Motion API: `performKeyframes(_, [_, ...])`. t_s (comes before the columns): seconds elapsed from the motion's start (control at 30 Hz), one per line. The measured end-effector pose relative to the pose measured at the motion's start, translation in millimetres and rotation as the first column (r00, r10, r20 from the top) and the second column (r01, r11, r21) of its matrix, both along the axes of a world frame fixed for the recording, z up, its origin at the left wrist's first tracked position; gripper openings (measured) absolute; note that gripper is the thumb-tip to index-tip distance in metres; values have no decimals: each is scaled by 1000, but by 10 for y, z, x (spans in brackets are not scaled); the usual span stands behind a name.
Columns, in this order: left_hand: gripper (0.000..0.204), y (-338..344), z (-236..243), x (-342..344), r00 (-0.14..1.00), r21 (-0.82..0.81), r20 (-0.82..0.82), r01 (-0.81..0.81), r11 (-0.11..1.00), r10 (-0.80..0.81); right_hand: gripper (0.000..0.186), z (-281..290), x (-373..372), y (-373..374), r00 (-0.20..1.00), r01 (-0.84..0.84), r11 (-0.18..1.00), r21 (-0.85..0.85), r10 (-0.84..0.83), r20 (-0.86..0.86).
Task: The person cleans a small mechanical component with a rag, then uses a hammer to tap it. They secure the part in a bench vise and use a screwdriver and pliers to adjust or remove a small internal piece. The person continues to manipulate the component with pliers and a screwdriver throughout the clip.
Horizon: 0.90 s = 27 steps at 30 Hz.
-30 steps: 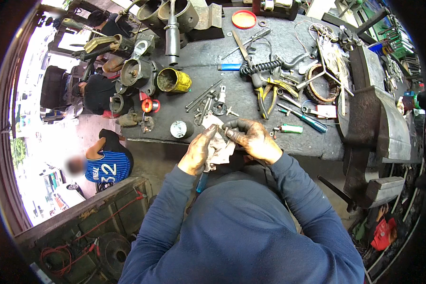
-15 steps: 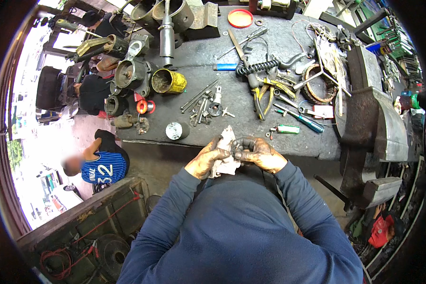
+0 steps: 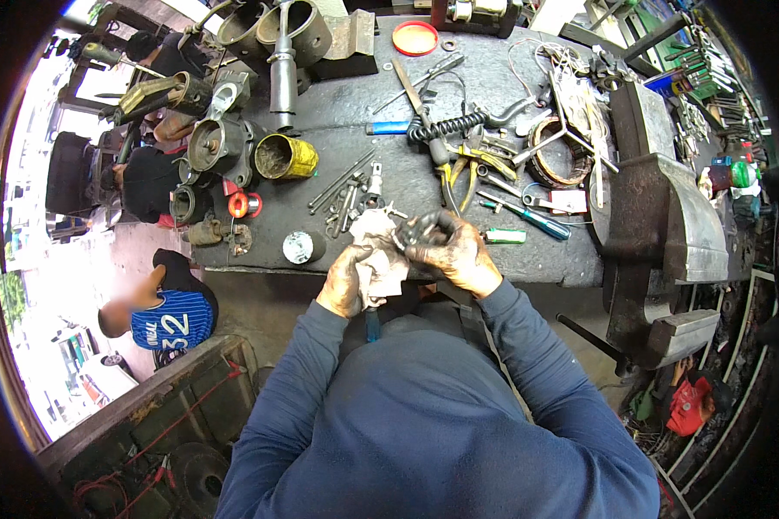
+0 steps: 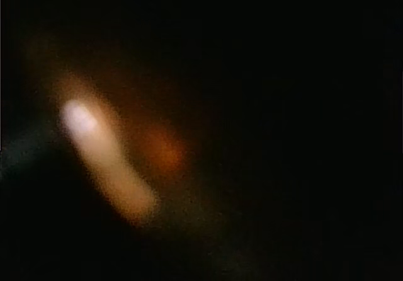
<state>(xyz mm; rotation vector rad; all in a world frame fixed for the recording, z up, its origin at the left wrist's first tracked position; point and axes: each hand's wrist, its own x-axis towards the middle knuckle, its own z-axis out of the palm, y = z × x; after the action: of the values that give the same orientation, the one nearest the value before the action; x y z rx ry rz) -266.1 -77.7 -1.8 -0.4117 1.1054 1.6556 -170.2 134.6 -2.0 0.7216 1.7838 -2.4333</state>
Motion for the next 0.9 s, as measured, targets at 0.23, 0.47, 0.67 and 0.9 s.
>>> performKeyframes(0.23, [40, -124, 7, -14, 980, -58, -90, -182, 982, 176, 46, -315, -1, -48, 980, 127, 374, 919, 93, -174])
performKeyframes(0.47, [43, -307, -21, -14, 985, -40, -97, -144, 989, 139, 47, -305, 30, -242, 993, 110, 462, 880, -20, -114])
performKeyframes(0.67, [40, -1, 26, 104, 920, -183, -387, -10, 983, -62, 46, -520, 133, -173, 999, -34, 507, 861, 6, 36])
performKeyframes(0.9, [30, 237, -320, 110, 688, -345, -665, 63, 936, -292, 27, -449, 203, -117, 988, 108, 588, 801, 23, -150])
